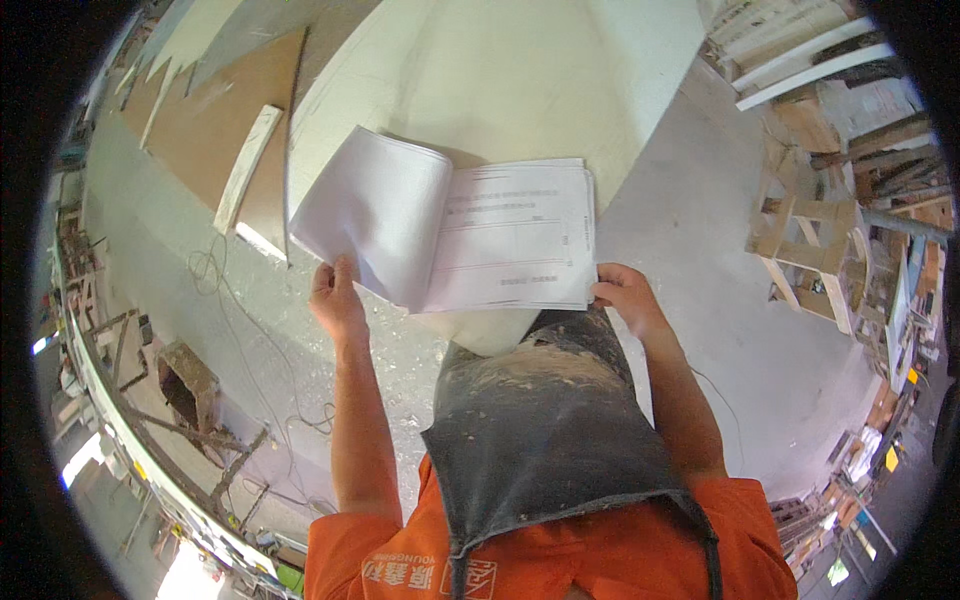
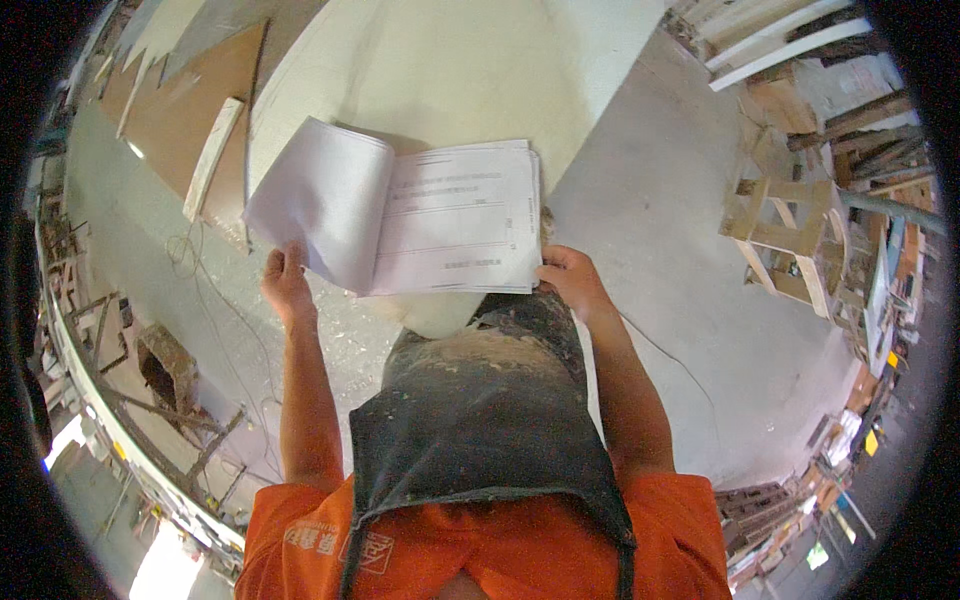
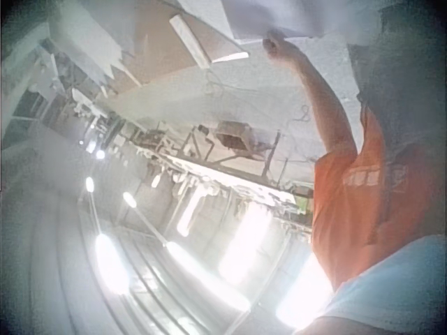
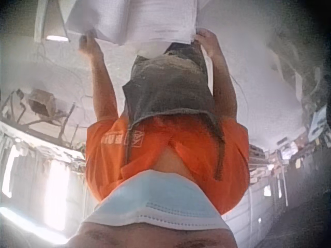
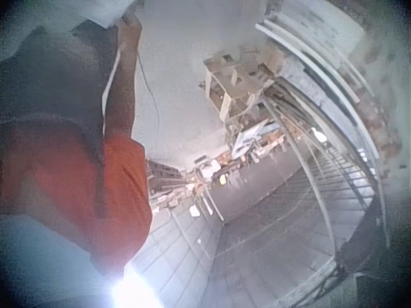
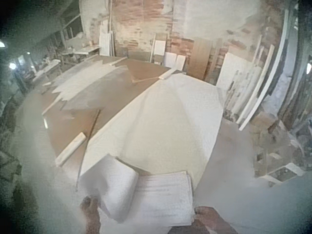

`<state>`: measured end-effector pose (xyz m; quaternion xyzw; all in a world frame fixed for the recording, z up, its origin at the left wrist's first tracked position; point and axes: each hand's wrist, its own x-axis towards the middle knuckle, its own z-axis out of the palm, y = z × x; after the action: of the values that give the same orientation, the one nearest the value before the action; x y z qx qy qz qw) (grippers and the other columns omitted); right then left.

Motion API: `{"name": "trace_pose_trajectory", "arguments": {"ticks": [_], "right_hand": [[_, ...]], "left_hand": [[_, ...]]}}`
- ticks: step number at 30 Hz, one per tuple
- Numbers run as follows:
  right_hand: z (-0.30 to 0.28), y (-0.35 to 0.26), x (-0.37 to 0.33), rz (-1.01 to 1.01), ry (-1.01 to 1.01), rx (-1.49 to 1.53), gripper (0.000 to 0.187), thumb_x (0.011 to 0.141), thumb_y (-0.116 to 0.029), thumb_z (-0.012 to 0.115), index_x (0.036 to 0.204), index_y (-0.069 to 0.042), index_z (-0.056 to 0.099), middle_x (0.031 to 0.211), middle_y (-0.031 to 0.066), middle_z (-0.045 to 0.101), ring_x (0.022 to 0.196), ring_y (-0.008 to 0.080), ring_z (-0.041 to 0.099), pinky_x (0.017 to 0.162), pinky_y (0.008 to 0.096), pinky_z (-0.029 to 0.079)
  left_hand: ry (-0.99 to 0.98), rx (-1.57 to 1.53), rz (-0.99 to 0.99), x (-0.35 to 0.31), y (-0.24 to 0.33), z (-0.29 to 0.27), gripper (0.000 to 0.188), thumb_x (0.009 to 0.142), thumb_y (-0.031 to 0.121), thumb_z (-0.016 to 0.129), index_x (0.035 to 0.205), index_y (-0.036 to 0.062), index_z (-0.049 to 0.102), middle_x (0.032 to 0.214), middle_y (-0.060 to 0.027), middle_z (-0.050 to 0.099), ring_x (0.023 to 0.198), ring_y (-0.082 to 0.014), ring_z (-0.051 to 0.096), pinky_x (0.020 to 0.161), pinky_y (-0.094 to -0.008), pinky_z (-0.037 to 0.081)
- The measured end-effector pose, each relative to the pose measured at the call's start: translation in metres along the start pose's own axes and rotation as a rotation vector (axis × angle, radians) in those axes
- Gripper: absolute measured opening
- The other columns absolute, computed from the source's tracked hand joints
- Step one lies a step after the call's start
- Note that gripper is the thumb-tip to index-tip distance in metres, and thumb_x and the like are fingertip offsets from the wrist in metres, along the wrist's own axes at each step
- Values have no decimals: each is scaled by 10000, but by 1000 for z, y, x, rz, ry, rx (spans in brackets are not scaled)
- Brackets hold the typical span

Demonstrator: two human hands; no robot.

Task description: The person grinds the edges of a black marble slab with an angle grinder, then wipes the surface with a cloth. They measure the slab with a tape measure, consult a document on a clipboard, and apply yellow tape along the edges. The person repeats measuring and taping steps while handling the slab and tools.

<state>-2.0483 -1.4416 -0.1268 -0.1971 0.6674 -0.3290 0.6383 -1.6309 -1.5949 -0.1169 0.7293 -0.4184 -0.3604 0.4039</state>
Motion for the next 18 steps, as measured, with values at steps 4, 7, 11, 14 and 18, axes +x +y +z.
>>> {"name": "trace_pose_trajectory", "arguments": {"ticks": [4,7,11,14,18], "right_hand": [[3,-4,1,20,36,-41,305,926,-118,689,1185,42,689,1089,115,735,936,190,694,827,333,565],[2,-1,6,21,46,-54,282,930,-132,706,1154,39,698,1053,104,737,903,177,688,804,327,561],[3,5,11,17,67,-51,266,930,-164,736,1103,37,710,977,83,733,836,155,670,756,320,548],[7,-2,11,-6,77,-74,297,917,-221,765,1056,36,715,922,71,721,768,140,642,699,316,527],[18,-17,6,-33,125,-204,360,894,-293,782,978,52,724,850,84,715,734,153,624,663,336,500]], "left_hand": [[5,176,-116,3,-14,-9,338,975,240,722,1124,-61,683,1009,-72,690,903,-157,608,808,-318,490],[443,760,457,-10,-15,4,527,921,211,774,1339,-41,576,1279,-186,637,1167,-337,598,1007,-449,476],[-58,576,834,-49,29,34,748,788,146,869,1434,17,515,1421,-215,558,1355,-423,479,1129,-537,387],[-568,621,812,-100,54,78,807,731,304,920,1407,56,556,1462,-166,544,1383,-386,467,1157,-526,354],[-856,624,842,-119,52,120,743,785,412,856,1379,61,583,1397,-145,576,1333,-364,487,1094,-513,381]]}}
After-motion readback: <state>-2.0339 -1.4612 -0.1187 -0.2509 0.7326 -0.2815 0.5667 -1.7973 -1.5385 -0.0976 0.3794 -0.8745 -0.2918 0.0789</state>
